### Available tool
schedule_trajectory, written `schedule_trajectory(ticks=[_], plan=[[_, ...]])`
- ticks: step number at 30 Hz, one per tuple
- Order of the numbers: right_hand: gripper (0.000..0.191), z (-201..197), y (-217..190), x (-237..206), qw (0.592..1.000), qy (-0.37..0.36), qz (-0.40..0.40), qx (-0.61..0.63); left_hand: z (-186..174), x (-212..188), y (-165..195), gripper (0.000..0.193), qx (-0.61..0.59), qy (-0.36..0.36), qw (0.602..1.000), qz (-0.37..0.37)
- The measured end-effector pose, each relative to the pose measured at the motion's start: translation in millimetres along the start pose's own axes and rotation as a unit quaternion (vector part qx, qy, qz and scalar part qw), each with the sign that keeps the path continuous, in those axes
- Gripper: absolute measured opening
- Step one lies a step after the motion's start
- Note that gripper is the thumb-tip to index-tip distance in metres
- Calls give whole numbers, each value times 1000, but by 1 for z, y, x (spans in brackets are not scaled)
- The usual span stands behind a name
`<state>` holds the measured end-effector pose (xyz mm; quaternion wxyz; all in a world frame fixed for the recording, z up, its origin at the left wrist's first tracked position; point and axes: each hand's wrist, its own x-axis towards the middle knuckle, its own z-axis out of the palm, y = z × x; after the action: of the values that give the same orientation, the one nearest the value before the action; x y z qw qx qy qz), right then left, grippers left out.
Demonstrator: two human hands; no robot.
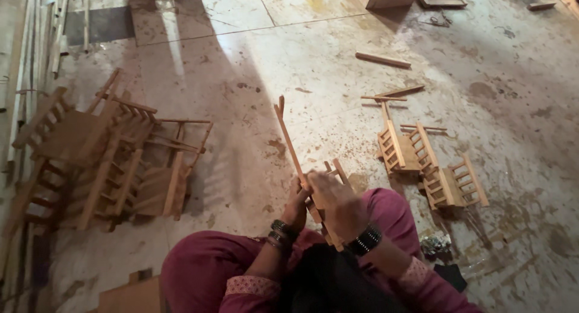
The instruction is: The person sits on the floor holding a small wooden chair and rubs its surfaces with a sanding block, working over the seat, backrest and edges. They turn the chair to reach different sides, set it down with other finished chairs, and pick up another chair to continue sanding.
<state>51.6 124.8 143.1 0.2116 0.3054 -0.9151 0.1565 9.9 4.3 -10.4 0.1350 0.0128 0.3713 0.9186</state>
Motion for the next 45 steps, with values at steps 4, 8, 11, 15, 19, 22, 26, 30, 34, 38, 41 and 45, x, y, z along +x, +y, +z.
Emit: schedule_trajectory(ticks=[4, 8, 11, 15, 19, 22, 26, 30, 34, 38, 41, 45], plan=[[63, 0, -4, -44, 998, -36, -19, -37, 2, 0, 2, 56, 18, 69, 996, -45], [48, -38, 1, -99, 988, -69, -119, -71, 7, 4, 1, 62, 37, 70, 995, -65], [44, -77, 14, -112, 976, -143, -160, -49, 9, 9, 2, 58, 3, 59, 997, -50], [41, -94, 41, -69, 992, -47, -98, -56, 10, 12, 5, 55, 28, 43, 998, -45], [40, -42, 49, -4, 990, -31, -101, -89, 6, 6, 8, 55, 29, 23, 999, -26], [43, -12, 37, -8, 982, -64, -129, -120, 0, -1, 6, 57, 50, 30, 998, -35], [49, -28, 25, -73, 986, -105, -117, -56, -2, 2, -2, 60, 31, 50, 998, -21], [38, -65, 18, -116, 972, -141, -168, -88, 1, 13, -9, 68, 50, 18, 998, -28], [33, -81, 22, -102, 992, -87, -84, -32, 2, 17, -6, 73, 52, 13, 997, -48], [36, -61, 50, -49, 999, 16, -47, 20, 1, 3, 0, 75, 63, 17, 997, -44], [39, -44, 50, -29, 999, -33, -38, -7, 1, -6, 1, 77, 65, 18, 998, -18], [36, -57, 36, -49, 988, -84, -100, -80, 10, -2, 3, 75, 53, 43, 998, -8]])
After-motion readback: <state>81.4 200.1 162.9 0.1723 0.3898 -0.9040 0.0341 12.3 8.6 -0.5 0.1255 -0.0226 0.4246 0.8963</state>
